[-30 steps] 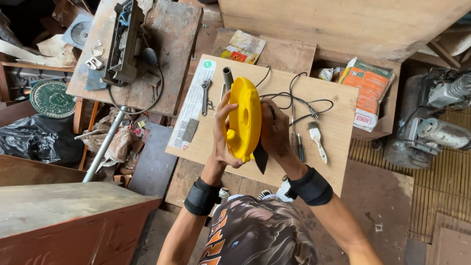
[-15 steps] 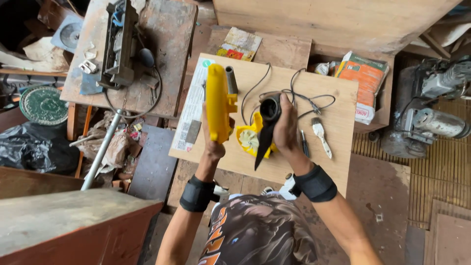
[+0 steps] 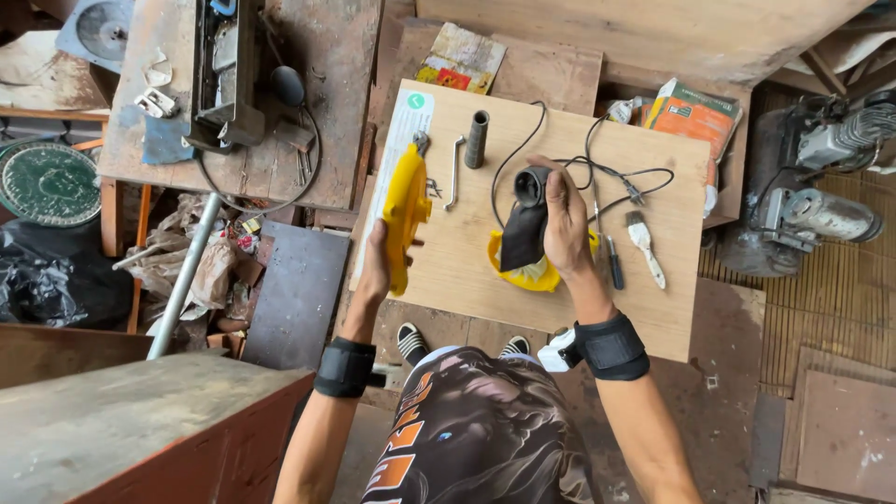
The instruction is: Dismantling and cleaning the fan and housing of a yellow handheld blower in a workshop.
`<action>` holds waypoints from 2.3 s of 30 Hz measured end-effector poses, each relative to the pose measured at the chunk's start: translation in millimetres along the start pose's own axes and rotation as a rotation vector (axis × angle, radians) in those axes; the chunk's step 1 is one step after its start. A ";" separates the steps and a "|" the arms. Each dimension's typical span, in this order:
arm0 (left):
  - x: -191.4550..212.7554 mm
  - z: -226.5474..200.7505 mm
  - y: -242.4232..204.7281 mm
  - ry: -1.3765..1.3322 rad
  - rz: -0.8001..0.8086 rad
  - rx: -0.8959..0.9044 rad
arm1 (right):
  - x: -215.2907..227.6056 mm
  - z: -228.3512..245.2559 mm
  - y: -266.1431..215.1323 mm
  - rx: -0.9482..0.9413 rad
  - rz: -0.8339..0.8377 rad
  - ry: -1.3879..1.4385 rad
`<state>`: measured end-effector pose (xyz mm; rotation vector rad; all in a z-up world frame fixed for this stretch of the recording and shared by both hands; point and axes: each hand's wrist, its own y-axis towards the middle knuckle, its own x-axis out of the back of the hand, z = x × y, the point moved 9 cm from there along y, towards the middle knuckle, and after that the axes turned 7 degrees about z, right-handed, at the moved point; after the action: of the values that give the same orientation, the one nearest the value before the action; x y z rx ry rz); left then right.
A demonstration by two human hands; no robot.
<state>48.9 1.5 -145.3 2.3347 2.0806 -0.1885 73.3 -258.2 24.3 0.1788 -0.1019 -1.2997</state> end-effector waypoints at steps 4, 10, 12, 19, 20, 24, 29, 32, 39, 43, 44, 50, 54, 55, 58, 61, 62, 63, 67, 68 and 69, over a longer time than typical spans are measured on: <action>31.7 49.5 -10.7 0.065 0.032 0.213 | -14.6 23.1 4.8 0.281 -0.065 -0.477; 23.8 70.5 -13.3 0.387 0.288 0.231 | 15.7 -31.8 13.3 -0.002 -0.136 -0.257; 7.3 69.5 -17.3 0.485 0.421 0.321 | 31.4 -41.0 14.1 0.002 -0.184 -0.223; -4.9 103.1 -16.7 0.379 0.455 0.302 | 60.8 -6.3 22.3 -0.020 -0.331 -0.678; -5.0 101.6 -18.9 0.377 0.458 0.317 | 64.5 2.4 23.6 0.025 -0.350 -0.748; -1.7 106.5 -28.1 0.390 0.416 0.327 | 91.7 -0.8 44.1 0.090 -0.327 -0.892; 5.8 112.9 -47.3 0.277 0.341 0.422 | 128.2 -37.2 94.0 -0.028 -0.209 -0.478; 6.4 109.1 -59.8 0.223 0.272 0.486 | 123.2 -32.7 123.6 0.061 -0.064 -0.436; -14.9 100.5 -77.0 0.164 0.088 0.609 | 119.3 -56.2 181.0 0.044 0.109 -0.791; -37.9 96.3 -79.1 0.116 0.010 0.627 | 115.8 -126.7 196.0 0.023 0.255 -0.887; -42.8 96.5 -79.5 0.093 -0.009 0.616 | 112.8 -145.9 199.3 -0.001 0.298 -0.917; -63.2 97.0 -94.8 0.073 -0.091 0.594 | 95.3 -235.0 201.5 -0.149 0.520 -0.952; -67.1 94.0 -106.5 0.084 -0.137 0.593 | 85.2 -272.8 197.9 -0.284 0.687 -1.062; -66.1 95.3 -108.0 0.079 -0.148 0.597 | 86.2 -280.0 199.5 -0.281 0.700 -1.060; -67.8 95.4 -115.1 0.058 -0.179 0.612 | 89.4 -294.5 195.2 -0.257 0.755 -1.060; -65.0 93.5 -111.0 0.058 -0.188 0.648 | 83.5 -290.1 198.9 -0.187 0.781 -1.002; -62.5 91.6 -106.7 0.101 -0.193 0.618 | 87.2 -292.2 198.4 -0.271 0.767 -0.959; -61.8 89.7 -105.0 0.142 -0.194 0.594 | 92.7 -294.6 193.1 -0.361 0.753 -0.914; -52.1 89.9 -85.8 0.125 -0.227 0.577 | 107.0 -269.8 193.9 -0.059 0.719 -0.922; -45.5 88.7 -82.2 0.209 -0.247 0.592 | 113.3 -261.7 193.4 -0.048 0.680 -0.908; -37.6 86.5 -81.5 0.293 -0.277 0.607 | 114.4 -254.4 194.0 -0.032 0.650 -0.889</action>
<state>-43.2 -33.5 -221.6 2.4678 2.8212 -0.5900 332.3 -299.8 -191.7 -0.4452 -0.8262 -0.6470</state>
